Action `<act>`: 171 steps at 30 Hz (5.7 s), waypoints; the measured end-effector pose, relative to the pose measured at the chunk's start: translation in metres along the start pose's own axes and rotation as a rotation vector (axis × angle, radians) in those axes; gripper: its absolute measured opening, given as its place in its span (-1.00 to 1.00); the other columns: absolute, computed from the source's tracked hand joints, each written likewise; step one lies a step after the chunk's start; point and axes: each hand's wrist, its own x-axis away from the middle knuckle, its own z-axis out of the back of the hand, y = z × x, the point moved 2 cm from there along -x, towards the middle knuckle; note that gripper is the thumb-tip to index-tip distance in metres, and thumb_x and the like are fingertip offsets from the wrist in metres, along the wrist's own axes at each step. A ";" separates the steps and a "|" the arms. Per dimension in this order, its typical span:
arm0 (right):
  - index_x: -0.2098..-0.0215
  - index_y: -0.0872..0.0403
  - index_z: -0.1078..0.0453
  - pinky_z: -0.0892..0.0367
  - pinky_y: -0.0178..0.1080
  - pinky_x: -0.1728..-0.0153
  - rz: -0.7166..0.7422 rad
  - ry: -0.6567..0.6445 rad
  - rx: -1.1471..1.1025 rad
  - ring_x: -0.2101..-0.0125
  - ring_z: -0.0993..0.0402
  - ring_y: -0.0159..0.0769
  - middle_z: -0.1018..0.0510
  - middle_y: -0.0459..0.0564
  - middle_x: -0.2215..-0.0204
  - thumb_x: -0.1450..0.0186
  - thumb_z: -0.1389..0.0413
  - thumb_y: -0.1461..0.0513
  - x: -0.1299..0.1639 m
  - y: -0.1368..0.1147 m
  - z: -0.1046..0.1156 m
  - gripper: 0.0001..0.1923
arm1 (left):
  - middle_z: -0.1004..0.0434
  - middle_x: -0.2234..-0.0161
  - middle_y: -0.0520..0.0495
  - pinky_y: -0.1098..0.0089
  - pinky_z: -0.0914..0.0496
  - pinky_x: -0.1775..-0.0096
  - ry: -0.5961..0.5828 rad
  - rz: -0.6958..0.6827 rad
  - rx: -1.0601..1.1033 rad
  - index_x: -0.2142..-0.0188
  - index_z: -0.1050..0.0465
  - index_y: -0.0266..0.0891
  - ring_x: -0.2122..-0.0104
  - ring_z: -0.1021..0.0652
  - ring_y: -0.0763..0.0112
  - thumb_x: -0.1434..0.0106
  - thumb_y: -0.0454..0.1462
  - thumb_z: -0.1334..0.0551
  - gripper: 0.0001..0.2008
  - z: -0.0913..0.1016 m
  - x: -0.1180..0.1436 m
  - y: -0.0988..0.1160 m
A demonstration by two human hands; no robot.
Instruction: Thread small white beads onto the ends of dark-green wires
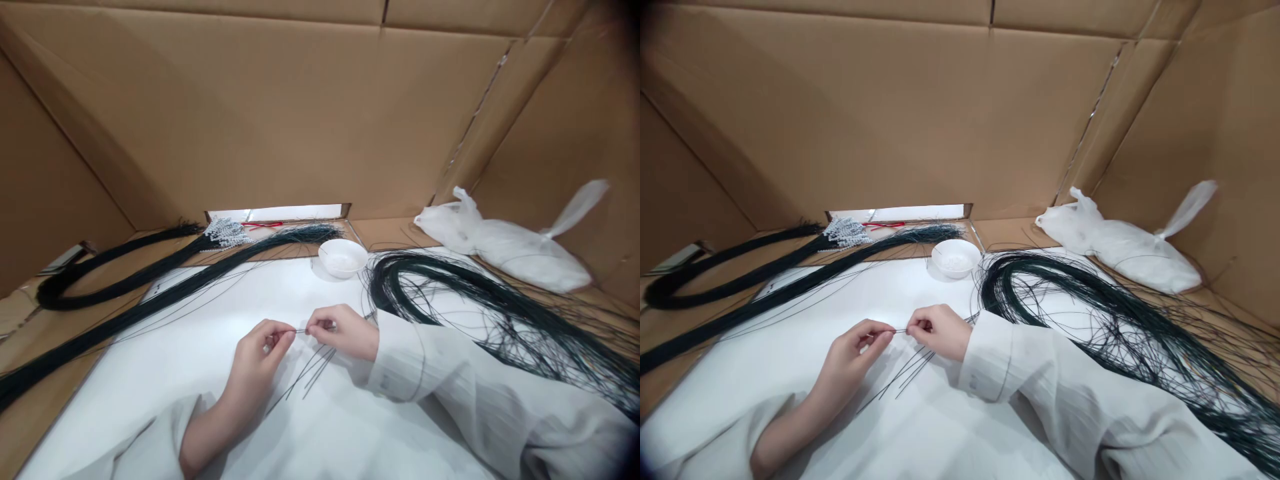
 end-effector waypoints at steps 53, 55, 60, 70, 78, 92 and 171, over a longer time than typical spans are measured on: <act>0.53 0.14 -0.37 -0.12 -0.45 0.56 -0.079 0.267 -0.033 0.62 -0.27 -0.49 -0.40 -0.12 0.66 -0.08 0.01 0.33 0.013 0.016 -0.014 -0.87 | -0.44 0.20 -0.04 0.48 -0.30 0.36 -0.685 -0.508 -0.886 0.07 -0.29 -0.18 0.34 -0.45 0.40 -0.02 -0.28 -0.20 -0.57 -0.078 -0.208 0.085; 0.53 0.14 -0.39 -0.12 -0.46 0.56 -0.067 0.269 -0.012 0.62 -0.26 -0.50 -0.38 -0.13 0.67 -0.06 0.00 0.33 0.014 0.014 -0.015 -0.87 | -0.43 0.19 -0.02 0.50 -0.30 0.36 -0.766 -0.495 -0.887 0.08 -0.31 -0.15 0.32 -0.45 0.40 0.06 -0.27 -0.25 -0.52 -0.091 -0.218 0.077; 0.49 0.15 -0.43 -0.14 -0.46 0.53 -0.055 0.262 0.018 0.58 -0.30 -0.48 -0.42 -0.12 0.63 -0.06 -0.01 0.34 0.014 0.012 -0.016 -0.84 | -0.41 0.20 -0.04 0.43 -0.30 0.26 -0.820 -0.497 -0.863 0.17 -0.34 -0.20 0.26 -0.41 0.37 0.01 -0.34 -0.20 -0.65 -0.104 -0.219 0.064; 0.47 0.15 -0.43 -0.17 -0.45 0.52 -0.060 0.199 0.026 0.58 -0.30 -0.47 -0.43 -0.10 0.61 -0.06 0.00 0.34 0.013 0.010 -0.014 -0.84 | -0.40 0.45 0.03 0.41 -0.36 0.42 -0.780 -0.247 -0.778 0.31 -0.36 -0.34 0.51 -0.42 0.53 -0.22 -0.19 -0.12 -0.79 -0.097 -0.224 0.068; 0.51 0.14 -0.40 -0.15 -0.46 0.52 -0.037 0.210 0.006 0.59 -0.27 -0.49 -0.39 -0.13 0.63 -0.06 -0.01 0.34 0.013 0.013 -0.016 -0.87 | -0.41 0.55 0.02 0.47 -0.28 0.50 -0.733 -0.174 -0.544 0.36 -0.41 -0.36 0.60 -0.37 0.56 -0.09 -0.31 -0.20 -0.87 -0.077 -0.241 0.066; 0.50 0.14 -0.41 -0.14 -0.45 0.54 -0.053 0.198 0.018 0.59 -0.26 -0.49 -0.38 -0.14 0.63 -0.07 -0.01 0.33 0.012 0.013 -0.015 -0.86 | -0.40 0.57 0.03 0.48 -0.24 0.51 -0.665 -0.055 -0.323 0.41 -0.43 -0.36 0.60 -0.34 0.56 -0.07 -0.31 -0.18 -0.88 -0.083 -0.240 0.059; 0.54 0.12 -0.17 -0.40 -0.23 0.35 -0.303 0.566 -0.835 0.46 -0.47 -0.38 -0.48 0.03 0.38 -0.09 -0.13 0.16 -0.016 0.052 0.002 -0.76 | 0.39 -0.26 -0.29 0.08 0.20 -0.17 -0.509 -0.283 -0.734 -0.23 0.40 -0.42 -0.23 0.25 0.16 -0.17 0.11 0.06 -0.12 -0.021 -0.081 -0.023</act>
